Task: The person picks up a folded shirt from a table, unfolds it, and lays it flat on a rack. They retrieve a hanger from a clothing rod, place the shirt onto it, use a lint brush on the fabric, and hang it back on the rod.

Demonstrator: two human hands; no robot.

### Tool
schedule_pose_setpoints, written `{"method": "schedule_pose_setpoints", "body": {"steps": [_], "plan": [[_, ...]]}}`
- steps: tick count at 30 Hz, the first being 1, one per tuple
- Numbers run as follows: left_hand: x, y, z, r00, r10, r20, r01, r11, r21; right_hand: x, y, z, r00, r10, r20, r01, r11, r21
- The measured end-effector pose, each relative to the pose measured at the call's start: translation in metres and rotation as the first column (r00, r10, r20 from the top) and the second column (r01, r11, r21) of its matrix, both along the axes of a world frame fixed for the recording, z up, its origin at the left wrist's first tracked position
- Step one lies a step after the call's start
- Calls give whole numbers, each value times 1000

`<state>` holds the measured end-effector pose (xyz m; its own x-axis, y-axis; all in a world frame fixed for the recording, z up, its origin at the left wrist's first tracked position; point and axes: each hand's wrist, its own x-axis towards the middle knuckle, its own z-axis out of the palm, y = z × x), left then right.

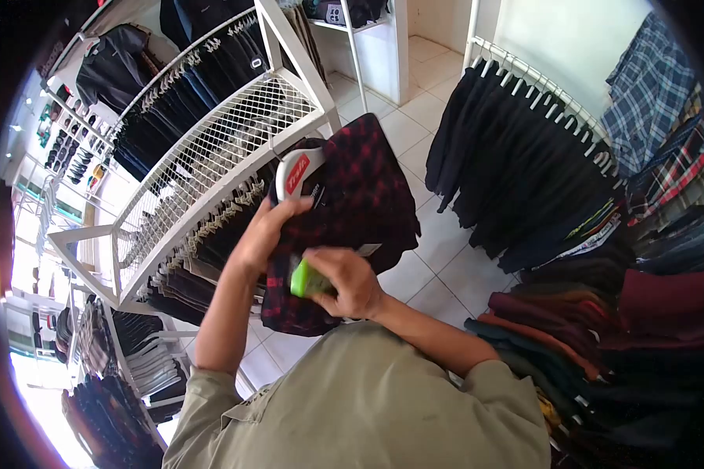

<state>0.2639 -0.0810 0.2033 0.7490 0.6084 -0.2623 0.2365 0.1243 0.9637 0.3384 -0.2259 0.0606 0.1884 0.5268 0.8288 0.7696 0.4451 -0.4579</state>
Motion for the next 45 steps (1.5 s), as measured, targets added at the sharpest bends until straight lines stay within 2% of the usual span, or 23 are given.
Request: {"method": "schedule_pose_setpoints", "body": {"steps": [1,3,4,7,8,9,11,13,15,17,19,23,25,27,29,31,33,35,37,38,40,43,45], "plan": [[7,17,-7,992,-125,-22,127,989,80,0,-8,4,985,157,66,-151,985,-89],[18,32,-17,986,-153,-65,164,962,218,6,-10,9,981,162,109,-155,986,-67],[21,35,-18,978,-177,-112,206,913,351,12,-9,15,1000,-22,-13,22,1000,15],[32,22,-17,969,-247,-22,243,928,283,33,6,36,873,-364,-326,384,923,-2],[35,8,-12,958,-242,153,187,933,306,34,13,37,884,-327,-334,360,932,38],[42,16,-20,957,-278,88,247,933,263,21,17,35,893,-303,-332,344,936,73],[47,10,-7,996,-92,20,84,960,267,-7,8,25,983,-95,-156,108,991,77],[47,19,-10,992,-126,-8,123,947,297,-10,-9,25,969,214,121,-200,973,-118],[42,12,-1,981,-80,179,44,980,196,4,-11,30,947,259,191,-236,962,-136],[38,24,-12,975,-126,181,88,975,204,25,0,34,970,-104,-218,125,989,84],[39,28,-17,977,-123,172,75,962,264,44,11,59,883,-313,-351,348,936,42],[46,28,-15,980,-94,175,36,950,309,-6,13,42,989,-72,-126,83,993,82],[43,27,-4,978,-90,189,38,964,262,-17,-4,33,955,272,118,-254,956,-145],[39,35,-13,965,-45,256,-18,971,240,-5,-10,31,935,322,148,-301,943,-145],[36,36,-17,973,-52,225,-13,960,279,21,0,33,996,-22,-90,30,995,95],[39,24,-14,983,-29,182,-15,972,234,47,15,60,953,-238,-185,258,962,89],[50,12,-11,959,-104,265,46,975,217,47,32,54,942,-242,-234,278,951,134],[55,26,-19,971,-43,235,-12,973,229,15,16,37,991,-94,-95,101,992,70],[51,34,-15,980,-6,199,-25,988,150,-5,-7,20,963,270,-8,-269,955,-122],[49,37,-17,979,-7,203,-22,990,140,-2,-9,16,962,272,-6,-271,955,-120],[47,35,-16,980,-15,200,-12,991,131,4,-16,15,973,224,-63,-229,970,-87],[50,18,-13,968,3,252,-41,988,147,51,10,45,947,-189,-260,209,977,50],[58,15,-22,931,-138,338,69,975,209,64,32,43,871,-172,-460,221,974,56]]}}
